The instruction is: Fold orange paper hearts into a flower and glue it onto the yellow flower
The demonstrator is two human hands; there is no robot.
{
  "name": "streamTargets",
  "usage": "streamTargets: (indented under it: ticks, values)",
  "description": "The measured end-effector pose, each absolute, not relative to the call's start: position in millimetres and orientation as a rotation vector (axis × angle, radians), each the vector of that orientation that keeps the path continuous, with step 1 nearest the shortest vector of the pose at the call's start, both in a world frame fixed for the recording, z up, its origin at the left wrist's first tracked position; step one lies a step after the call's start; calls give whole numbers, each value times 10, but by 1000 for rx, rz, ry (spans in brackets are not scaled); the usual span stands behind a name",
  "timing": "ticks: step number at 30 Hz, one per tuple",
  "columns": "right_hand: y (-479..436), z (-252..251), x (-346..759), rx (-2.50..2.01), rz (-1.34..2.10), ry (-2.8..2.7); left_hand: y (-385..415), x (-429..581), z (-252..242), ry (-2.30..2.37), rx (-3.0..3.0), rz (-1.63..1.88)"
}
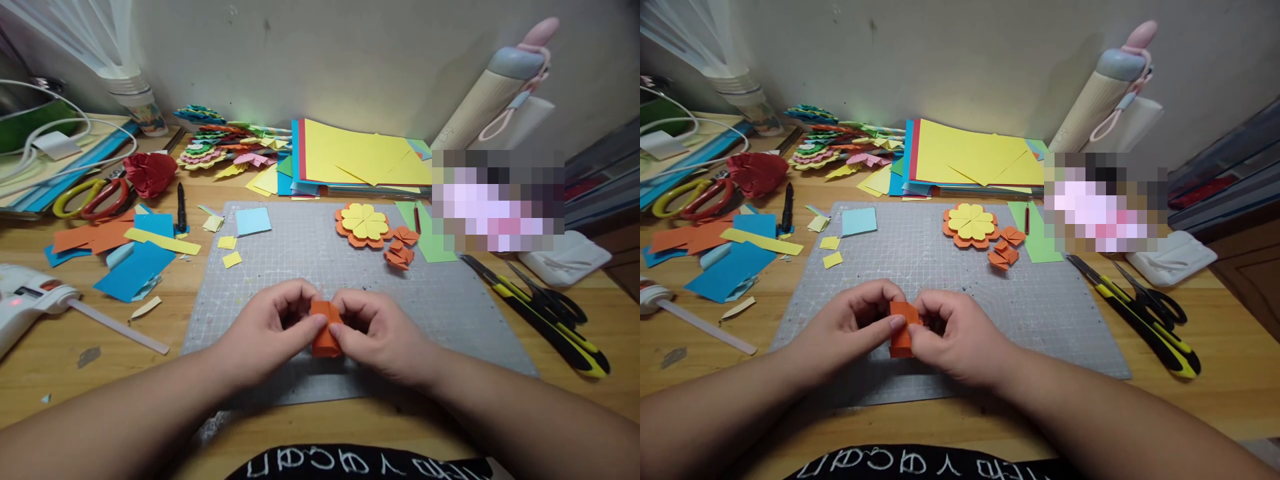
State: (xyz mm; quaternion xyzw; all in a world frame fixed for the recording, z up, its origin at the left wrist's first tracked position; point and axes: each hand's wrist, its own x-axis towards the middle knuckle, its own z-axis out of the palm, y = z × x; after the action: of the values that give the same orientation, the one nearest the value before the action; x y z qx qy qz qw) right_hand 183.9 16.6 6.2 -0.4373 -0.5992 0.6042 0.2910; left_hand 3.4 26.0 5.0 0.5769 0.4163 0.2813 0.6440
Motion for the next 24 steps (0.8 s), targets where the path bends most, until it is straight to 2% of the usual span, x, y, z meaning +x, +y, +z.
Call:
streamTargets:
  ticks: [4,14,24]
  values:
    - [160,50,1836,-1242,1530,-1550,280,40,51,951,1245,667]
    - [157,25,1844,-1105,1694,-1270,312,-11,-56,951,988,843]
    - [171,37,1845,-1114,1670,-1355,265,40,-2,881,1171,720]
